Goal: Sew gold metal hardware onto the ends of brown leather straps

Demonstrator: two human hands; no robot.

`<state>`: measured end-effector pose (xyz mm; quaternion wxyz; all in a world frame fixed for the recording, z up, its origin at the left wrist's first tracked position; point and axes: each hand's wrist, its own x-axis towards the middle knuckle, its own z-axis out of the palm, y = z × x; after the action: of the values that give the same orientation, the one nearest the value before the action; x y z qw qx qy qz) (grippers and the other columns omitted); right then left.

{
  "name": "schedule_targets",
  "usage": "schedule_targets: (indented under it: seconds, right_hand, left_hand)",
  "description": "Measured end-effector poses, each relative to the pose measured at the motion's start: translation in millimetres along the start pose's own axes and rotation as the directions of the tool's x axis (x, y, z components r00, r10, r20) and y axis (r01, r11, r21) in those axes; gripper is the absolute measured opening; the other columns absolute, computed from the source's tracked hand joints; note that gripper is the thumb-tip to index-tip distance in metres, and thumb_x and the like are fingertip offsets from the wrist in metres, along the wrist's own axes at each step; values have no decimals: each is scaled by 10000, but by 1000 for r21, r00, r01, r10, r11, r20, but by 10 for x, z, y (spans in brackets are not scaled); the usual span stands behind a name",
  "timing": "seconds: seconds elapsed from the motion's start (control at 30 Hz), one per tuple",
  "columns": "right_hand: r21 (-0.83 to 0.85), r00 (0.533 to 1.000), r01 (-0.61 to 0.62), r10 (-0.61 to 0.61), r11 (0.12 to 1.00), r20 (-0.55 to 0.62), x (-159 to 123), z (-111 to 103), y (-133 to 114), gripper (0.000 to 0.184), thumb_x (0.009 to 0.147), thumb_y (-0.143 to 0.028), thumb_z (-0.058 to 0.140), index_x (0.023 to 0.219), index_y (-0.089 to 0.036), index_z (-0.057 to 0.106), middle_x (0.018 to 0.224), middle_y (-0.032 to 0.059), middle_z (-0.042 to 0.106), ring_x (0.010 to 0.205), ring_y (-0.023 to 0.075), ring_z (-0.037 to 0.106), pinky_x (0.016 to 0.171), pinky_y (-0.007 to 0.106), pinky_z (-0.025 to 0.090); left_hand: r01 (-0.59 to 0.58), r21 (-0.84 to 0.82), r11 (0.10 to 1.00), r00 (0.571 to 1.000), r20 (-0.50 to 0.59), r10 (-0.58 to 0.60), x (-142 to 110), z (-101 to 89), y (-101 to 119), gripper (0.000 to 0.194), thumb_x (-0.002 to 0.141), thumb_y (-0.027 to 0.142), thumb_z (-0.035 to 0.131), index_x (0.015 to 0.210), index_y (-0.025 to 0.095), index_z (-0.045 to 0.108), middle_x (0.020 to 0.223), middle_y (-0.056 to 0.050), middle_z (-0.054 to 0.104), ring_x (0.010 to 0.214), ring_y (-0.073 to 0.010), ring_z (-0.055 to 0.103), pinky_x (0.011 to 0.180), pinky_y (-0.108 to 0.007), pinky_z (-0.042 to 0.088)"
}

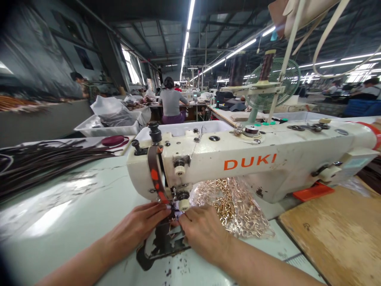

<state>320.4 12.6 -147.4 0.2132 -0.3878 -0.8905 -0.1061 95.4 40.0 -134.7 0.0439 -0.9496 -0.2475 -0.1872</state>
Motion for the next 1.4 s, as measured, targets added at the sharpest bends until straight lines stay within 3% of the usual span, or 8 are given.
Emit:
schedule_targets:
  seconds: [0.13, 0.4, 0.53, 0.73, 0.93, 1.03, 1.23, 1.4]
  right_hand:
    - [-18, 997, -20, 19, 1000, -81, 17, 8, 48, 236, 943, -314, 486, 770, -204, 602, 618, -14, 613, 552, 173, 560, 541, 319, 296]
    - [-10, 995, -31, 30, 999, -91, 12, -25, 21, 202, 926, -280, 512, 768, -197, 608, 654, -3, 613, 618, 170, 557, 546, 309, 271]
    - [-27, 995, -100, 100, 995, -14, 33, -58, 8, 136, 914, -236, 504, 915, -181, 629, 800, 43, 643, 742, 194, 584, 551, 296, 286]
    - [-14, 963, -210, 210, 978, 168, 134, -55, 23, 265, 884, -208, 469, 1116, -244, 594, 902, 42, 657, 797, 219, 600, 585, 289, 334]
    - [-9, 954, -223, 221, 975, 202, 172, -87, 26, 304, 862, -249, 475, 1143, -234, 590, 919, 67, 659, 819, 241, 606, 627, 298, 373]
    - [24, 949, -248, 238, 968, 207, 173, -96, 47, 293, 869, -328, 492, 1125, -238, 602, 919, 61, 658, 817, 239, 609, 651, 305, 393]
    - [130, 949, -271, 242, 954, 203, 199, -85, 102, 318, 875, -494, 518, 1088, -288, 632, 929, 40, 659, 872, 223, 612, 731, 308, 420]
    - [78, 952, -249, 230, 965, 201, 204, -41, 110, 393, 866, -547, 526, 1114, -262, 634, 965, 64, 666, 912, 247, 615, 762, 331, 427]
  left_hand:
    - [6, -3, 1000, 1000, -14, -6, -3, 24, -22, 263, 971, 173, 324, 1087, 149, 559, 1038, -94, 648, 947, -215, 622, 822, -328, 544]
    - [39, -26, 999, 999, 39, -38, -19, 72, -64, 263, 976, 169, 325, 1147, 149, 524, 1115, -96, 621, 1010, -221, 591, 859, -348, 527]
    - [21, 8, 1000, 999, 24, -21, -28, 92, -78, 265, 978, 182, 323, 1136, 140, 532, 1130, -115, 612, 1017, -229, 592, 867, -355, 523]
    - [46, -47, 998, 999, 5, -45, -4, 70, -108, 250, 977, 214, 357, 1105, 159, 565, 1038, -98, 650, 920, -213, 628, 784, -324, 532]
    - [194, -209, 958, 980, 1, -198, 25, 70, -217, 197, 956, 246, 446, 1013, 225, 633, 988, -27, 672, 904, -166, 635, 798, -259, 513]
    - [239, -202, 950, 970, 9, -243, 54, 70, -258, 195, 929, 260, 499, 1089, 211, 599, 1079, -43, 653, 999, -193, 609, 866, -293, 497]
    - [102, -213, 972, 991, 107, -81, 146, -2, -221, 233, 949, 198, 395, 1069, 179, 594, 1082, -51, 648, 1097, -194, 561, 1023, -342, 384]
    - [39, -187, 982, 995, 98, -21, 174, 1, -259, 262, 968, 194, 344, 1052, 162, 591, 1103, -73, 638, 1105, -194, 548, 1070, -371, 327]
